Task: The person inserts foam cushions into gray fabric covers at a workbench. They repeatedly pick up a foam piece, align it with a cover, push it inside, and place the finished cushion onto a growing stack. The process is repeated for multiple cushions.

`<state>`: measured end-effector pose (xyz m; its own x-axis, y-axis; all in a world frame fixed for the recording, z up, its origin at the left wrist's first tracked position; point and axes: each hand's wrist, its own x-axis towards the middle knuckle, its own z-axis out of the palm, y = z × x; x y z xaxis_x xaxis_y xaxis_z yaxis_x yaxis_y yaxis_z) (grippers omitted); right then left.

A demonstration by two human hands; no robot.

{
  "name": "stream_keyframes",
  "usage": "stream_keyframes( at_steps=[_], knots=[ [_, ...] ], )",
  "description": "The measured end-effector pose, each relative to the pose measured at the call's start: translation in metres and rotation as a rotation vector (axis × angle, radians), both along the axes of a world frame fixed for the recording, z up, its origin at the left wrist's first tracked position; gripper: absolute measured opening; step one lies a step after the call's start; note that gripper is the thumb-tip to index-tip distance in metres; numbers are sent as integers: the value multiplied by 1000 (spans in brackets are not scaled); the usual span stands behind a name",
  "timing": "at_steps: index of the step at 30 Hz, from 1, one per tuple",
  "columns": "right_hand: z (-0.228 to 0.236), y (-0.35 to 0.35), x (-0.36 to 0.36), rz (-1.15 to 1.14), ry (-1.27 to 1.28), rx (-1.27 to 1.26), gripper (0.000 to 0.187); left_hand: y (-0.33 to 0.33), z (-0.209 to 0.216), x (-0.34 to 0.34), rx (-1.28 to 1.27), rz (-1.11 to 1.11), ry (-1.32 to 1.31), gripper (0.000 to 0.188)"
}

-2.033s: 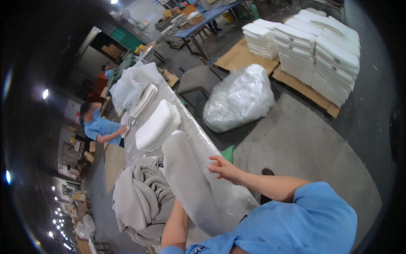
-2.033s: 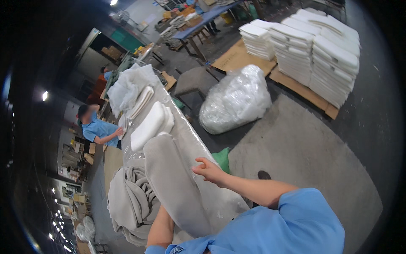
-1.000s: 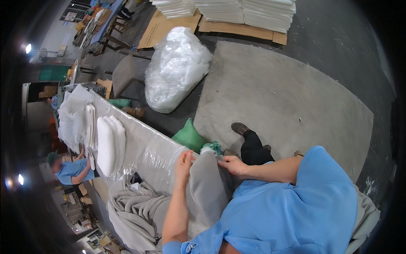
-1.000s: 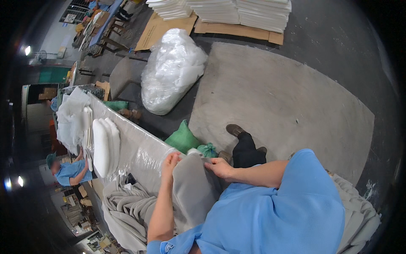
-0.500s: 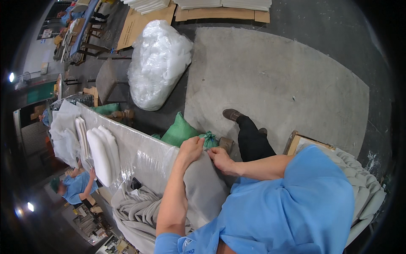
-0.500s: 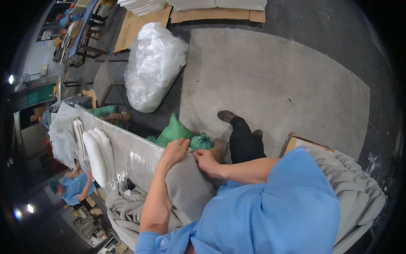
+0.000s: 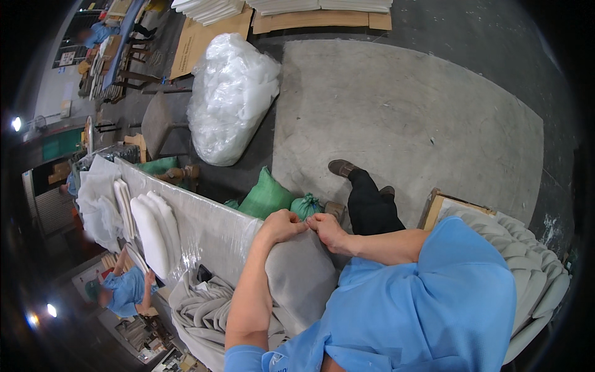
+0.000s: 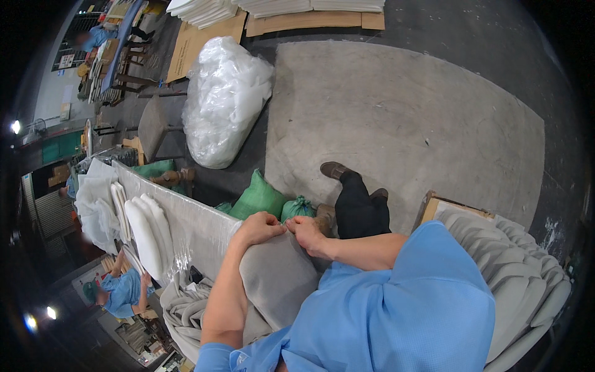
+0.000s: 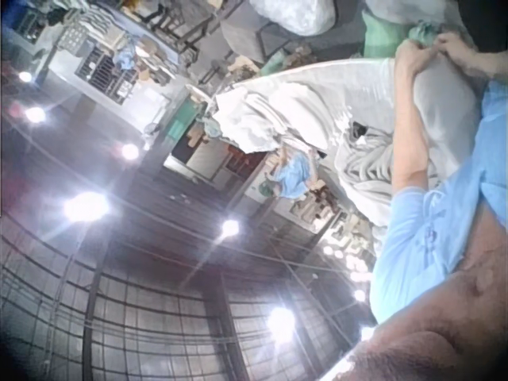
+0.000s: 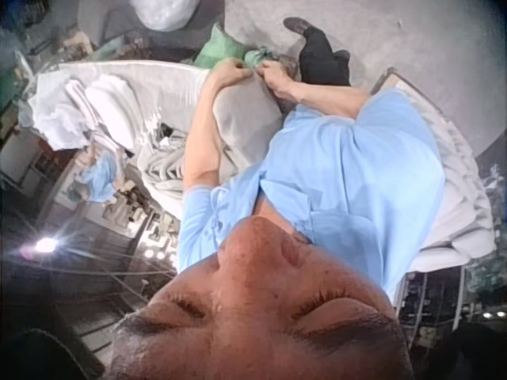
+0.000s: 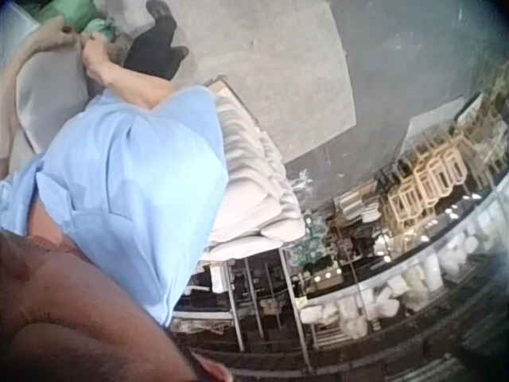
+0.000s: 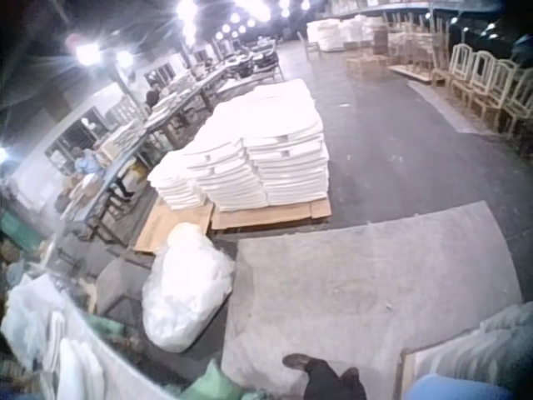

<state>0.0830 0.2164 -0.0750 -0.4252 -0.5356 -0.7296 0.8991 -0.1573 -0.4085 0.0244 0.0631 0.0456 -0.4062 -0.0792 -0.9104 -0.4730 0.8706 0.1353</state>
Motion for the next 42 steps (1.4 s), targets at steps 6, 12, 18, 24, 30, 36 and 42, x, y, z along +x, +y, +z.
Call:
stream_keyframes(
  at_steps=[6, 12, 18, 24, 30, 36, 42],
  knots=[
    [1, 9, -2, 19, 20, 8, 24, 0, -9, -15, 159, 221, -79, 27],
    [23, 16, -17, -46, -150, 36, 35, -2, -53, 2, 271, 576, -73, 21],
    [-4, -1, -22, -160, -316, 221, 41, 16, -93, 11, 381, 774, 97, 22],
    [-37, -13, -21, -92, -384, 278, 50, 9, -106, 20, 340, 885, 127, 14],
    [-46, -18, -23, 77, -290, 453, 56, -1, -119, 30, 409, 674, 233, 24],
    [-60, -16, -23, 156, -212, 499, 51, -2, -151, 47, 331, 517, 306, 37],
    [-66, -13, -20, 199, -267, 433, 45, 3, -182, 79, 281, 550, 476, 36]
  ],
)
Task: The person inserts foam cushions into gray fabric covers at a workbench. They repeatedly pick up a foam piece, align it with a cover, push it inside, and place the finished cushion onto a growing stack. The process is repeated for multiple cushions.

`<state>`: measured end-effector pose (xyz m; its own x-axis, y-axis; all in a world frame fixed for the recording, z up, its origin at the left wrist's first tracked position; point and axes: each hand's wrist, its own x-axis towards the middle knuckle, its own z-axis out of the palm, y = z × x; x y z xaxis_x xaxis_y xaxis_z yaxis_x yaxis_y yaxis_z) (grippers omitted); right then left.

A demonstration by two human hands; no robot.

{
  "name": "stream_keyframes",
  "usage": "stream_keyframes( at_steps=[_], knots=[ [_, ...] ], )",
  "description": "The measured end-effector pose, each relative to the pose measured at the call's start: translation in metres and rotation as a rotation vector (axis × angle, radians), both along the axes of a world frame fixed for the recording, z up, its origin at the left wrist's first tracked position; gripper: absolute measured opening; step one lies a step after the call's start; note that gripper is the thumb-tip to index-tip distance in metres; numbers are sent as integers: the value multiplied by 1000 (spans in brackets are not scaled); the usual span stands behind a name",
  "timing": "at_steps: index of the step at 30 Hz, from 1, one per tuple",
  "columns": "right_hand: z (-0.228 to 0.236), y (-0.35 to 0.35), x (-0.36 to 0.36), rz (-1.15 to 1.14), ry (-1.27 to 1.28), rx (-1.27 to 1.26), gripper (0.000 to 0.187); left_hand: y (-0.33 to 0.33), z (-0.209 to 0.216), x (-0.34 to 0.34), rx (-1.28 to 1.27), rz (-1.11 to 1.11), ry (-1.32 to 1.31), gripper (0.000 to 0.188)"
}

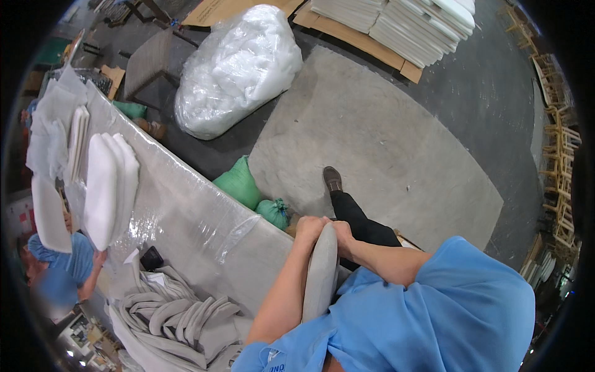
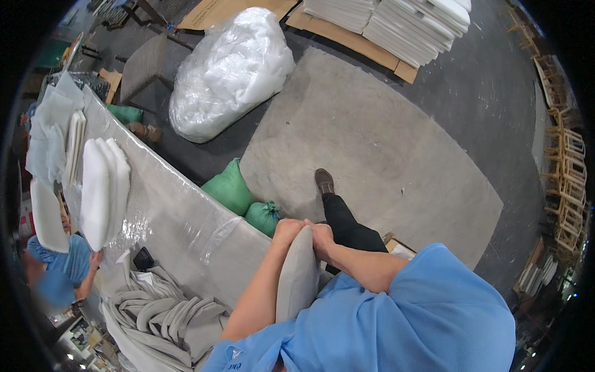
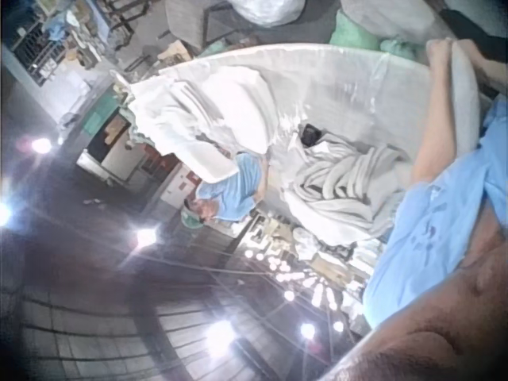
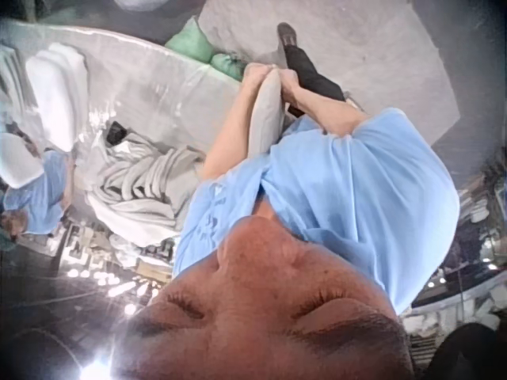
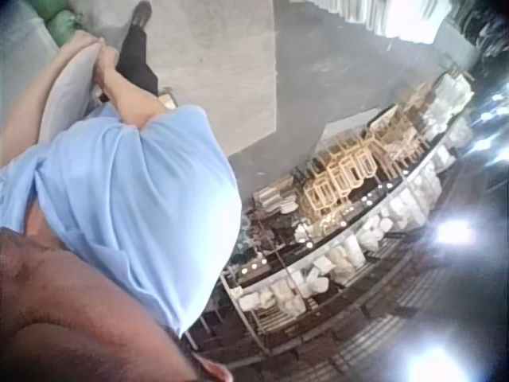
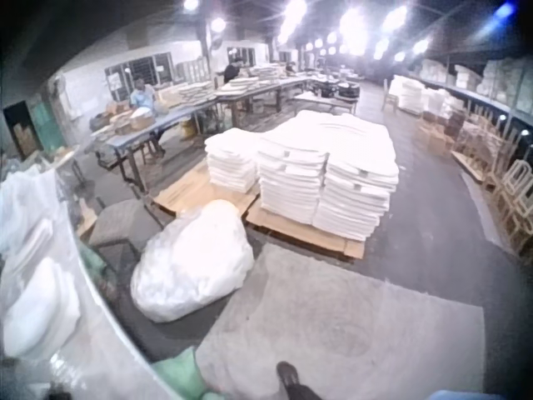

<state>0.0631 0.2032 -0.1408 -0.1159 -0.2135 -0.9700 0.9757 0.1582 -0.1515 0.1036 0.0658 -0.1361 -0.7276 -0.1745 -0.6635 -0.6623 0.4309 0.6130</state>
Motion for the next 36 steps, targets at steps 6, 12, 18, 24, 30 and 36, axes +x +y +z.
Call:
stream_keyframes(
  at_steps=[6, 12, 18, 24, 30, 36],
  knots=[
    [18, 7, -2, -91, -29, -61, 30, 15, 25, -7, 46, 300, -169, 36],
    [0, 14, 9, -83, -92, -216, 15, 12, 37, -6, -13, 257, -220, 34],
    [33, -2, -19, 82, -288, -132, 52, 10, 49, -2, 129, 419, -324, 32],
    [28, 2, -24, 148, -295, -139, 55, 14, 77, -26, -53, 194, -220, 31],
    [61, -3, -30, 108, -210, 27, 49, 15, 64, -12, -88, 177, -108, 33],
    [0, 14, -14, 323, 96, 54, 23, 18, 53, -2, 17, 254, -25, 33]
  ],
)
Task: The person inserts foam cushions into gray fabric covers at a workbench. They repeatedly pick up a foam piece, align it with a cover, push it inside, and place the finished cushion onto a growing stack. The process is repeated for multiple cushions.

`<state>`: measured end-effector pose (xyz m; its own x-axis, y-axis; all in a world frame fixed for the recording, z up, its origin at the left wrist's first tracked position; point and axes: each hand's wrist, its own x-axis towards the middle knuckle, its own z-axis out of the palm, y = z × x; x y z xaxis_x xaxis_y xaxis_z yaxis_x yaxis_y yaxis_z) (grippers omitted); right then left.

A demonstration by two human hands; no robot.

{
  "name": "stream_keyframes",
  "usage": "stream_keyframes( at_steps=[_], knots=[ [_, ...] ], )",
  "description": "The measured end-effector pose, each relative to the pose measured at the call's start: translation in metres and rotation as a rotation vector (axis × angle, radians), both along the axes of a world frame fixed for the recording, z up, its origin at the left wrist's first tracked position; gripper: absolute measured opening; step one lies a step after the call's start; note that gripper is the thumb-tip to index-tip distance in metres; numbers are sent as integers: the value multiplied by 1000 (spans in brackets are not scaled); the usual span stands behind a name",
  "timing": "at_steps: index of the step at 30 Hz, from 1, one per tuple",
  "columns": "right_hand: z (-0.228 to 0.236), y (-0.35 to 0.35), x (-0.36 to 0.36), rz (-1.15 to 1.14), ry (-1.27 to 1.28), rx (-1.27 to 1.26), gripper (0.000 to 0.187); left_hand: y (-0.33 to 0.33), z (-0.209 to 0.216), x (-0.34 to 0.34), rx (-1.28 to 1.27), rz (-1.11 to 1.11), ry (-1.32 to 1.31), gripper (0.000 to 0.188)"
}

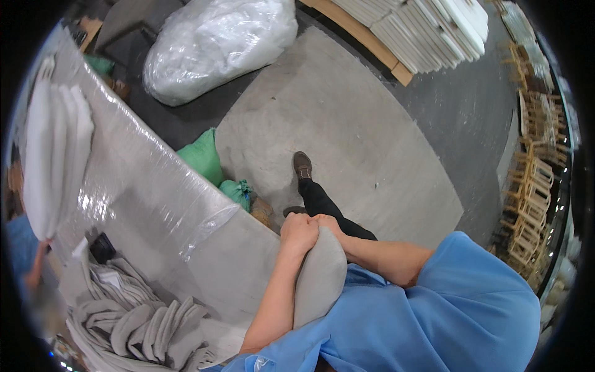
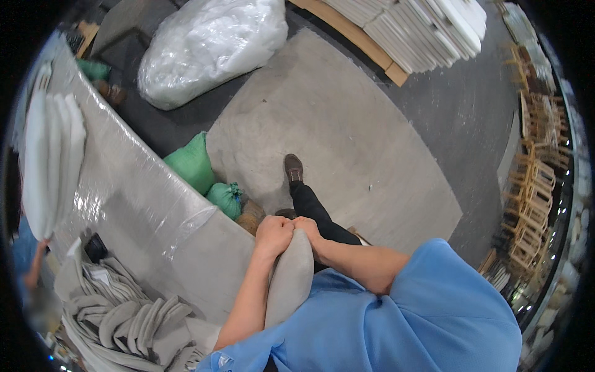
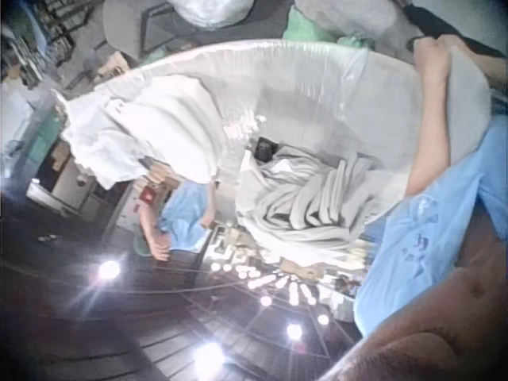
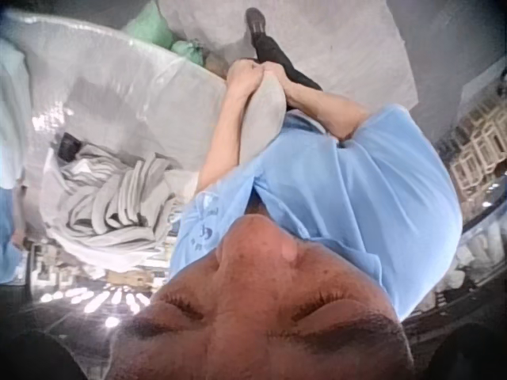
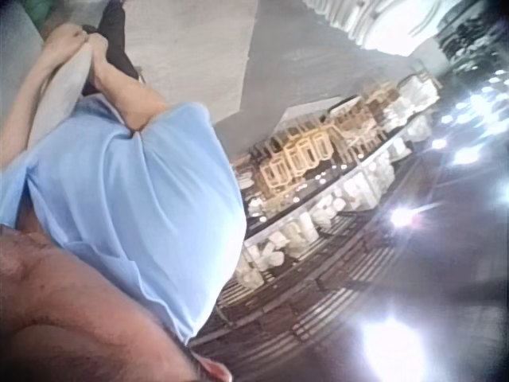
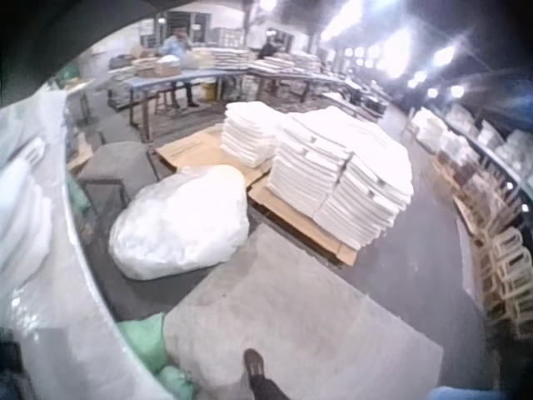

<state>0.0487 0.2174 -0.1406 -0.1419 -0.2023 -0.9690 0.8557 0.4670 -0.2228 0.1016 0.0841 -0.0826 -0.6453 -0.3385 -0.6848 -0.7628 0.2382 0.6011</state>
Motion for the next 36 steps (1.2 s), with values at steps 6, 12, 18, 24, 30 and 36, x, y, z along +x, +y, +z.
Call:
stream_keyframes(
  at_steps=[6, 12, 18, 24, 30, 36],
  knots=[
    [-46, 11, 8, -160, -228, -260, 11, -7, 2, -4, 74, -62, -36, 38],
    [-31, -1, 13, -290, -459, -388, 15, -24, 32, -11, -136, -43, -16, 33],
    [-25, -4, 16, -325, -511, -462, 20, -13, 36, -9, 784, 383, 336, 39],
    [-28, -15, 27, -169, -338, -487, 26, -6, 33, 1, 606, 512, 369, 41],
    [-7, -31, 23, 52, -198, -325, 33, -14, 79, 35, 451, 520, 458, 45],
    [4, -4, -24, 126, 379, -192, 41, 16, 171, 113, 441, 515, 335, 64]
  ],
)
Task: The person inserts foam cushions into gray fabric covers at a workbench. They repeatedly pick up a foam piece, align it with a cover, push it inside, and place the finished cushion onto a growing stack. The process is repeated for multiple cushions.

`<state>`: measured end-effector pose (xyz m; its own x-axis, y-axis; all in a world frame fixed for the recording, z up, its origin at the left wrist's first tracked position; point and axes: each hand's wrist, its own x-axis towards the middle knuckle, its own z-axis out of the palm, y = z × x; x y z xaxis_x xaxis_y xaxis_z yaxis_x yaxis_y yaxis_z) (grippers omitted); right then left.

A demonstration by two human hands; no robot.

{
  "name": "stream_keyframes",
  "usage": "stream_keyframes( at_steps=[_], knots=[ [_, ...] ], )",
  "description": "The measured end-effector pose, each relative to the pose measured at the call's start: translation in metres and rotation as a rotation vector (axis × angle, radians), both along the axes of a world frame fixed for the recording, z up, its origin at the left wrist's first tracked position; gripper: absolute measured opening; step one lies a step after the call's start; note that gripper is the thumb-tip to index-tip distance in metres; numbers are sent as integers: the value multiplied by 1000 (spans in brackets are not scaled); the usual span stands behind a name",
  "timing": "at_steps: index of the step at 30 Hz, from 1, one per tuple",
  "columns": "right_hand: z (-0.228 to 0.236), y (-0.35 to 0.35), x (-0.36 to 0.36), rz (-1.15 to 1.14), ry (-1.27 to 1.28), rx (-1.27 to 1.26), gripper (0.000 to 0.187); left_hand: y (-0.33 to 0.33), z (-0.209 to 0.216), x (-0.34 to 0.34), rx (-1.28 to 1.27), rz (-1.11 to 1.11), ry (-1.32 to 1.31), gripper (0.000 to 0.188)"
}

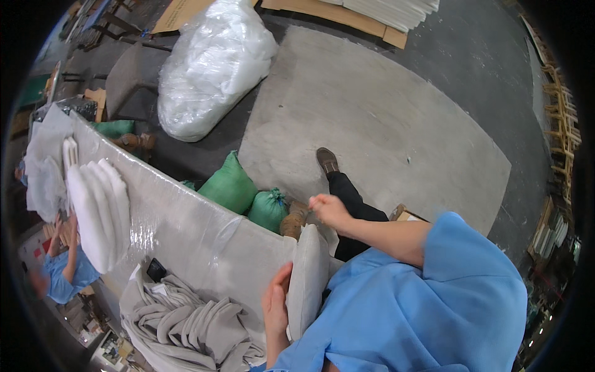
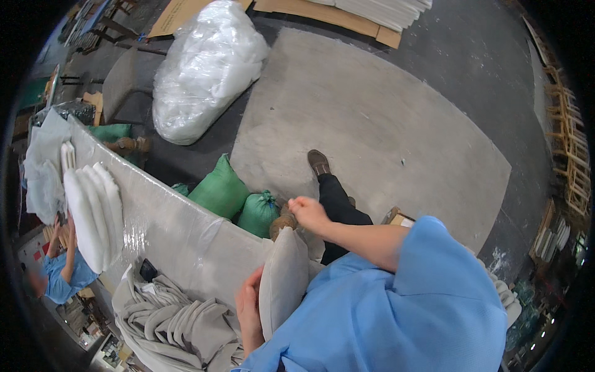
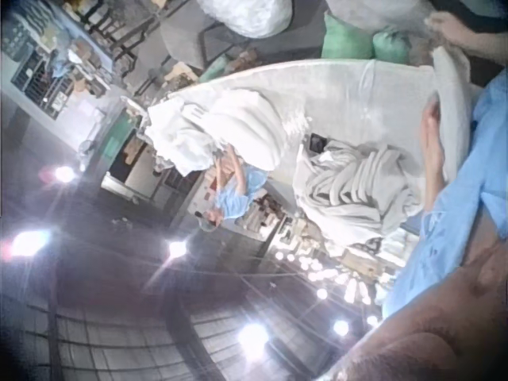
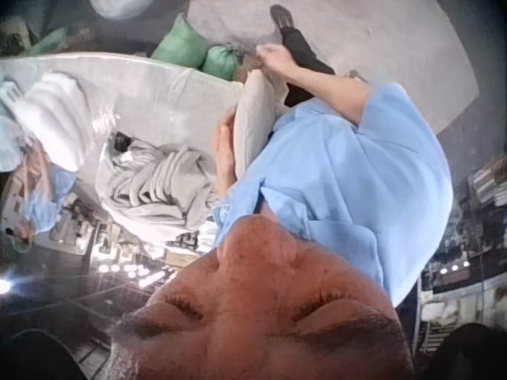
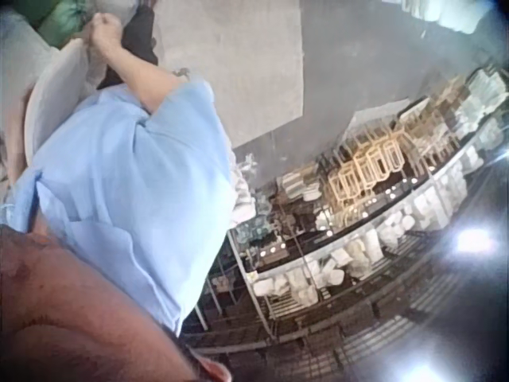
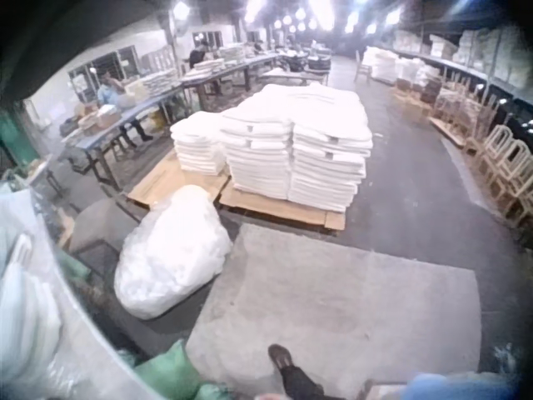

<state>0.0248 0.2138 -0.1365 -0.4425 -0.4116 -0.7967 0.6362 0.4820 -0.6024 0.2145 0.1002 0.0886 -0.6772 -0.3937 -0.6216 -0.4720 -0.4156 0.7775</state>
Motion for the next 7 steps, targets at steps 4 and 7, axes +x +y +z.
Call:
stream_keyframes(
  at_steps=[4, 7],
  knots=[
    [81, 9, -34, -105, -99, -518, 34, 32, 36, 44, 95, 86, -233, 72],
    [107, 7, -2, 164, -103, -739, 38, 48, 30, 52, 68, 48, -332, 74]
  ],
)
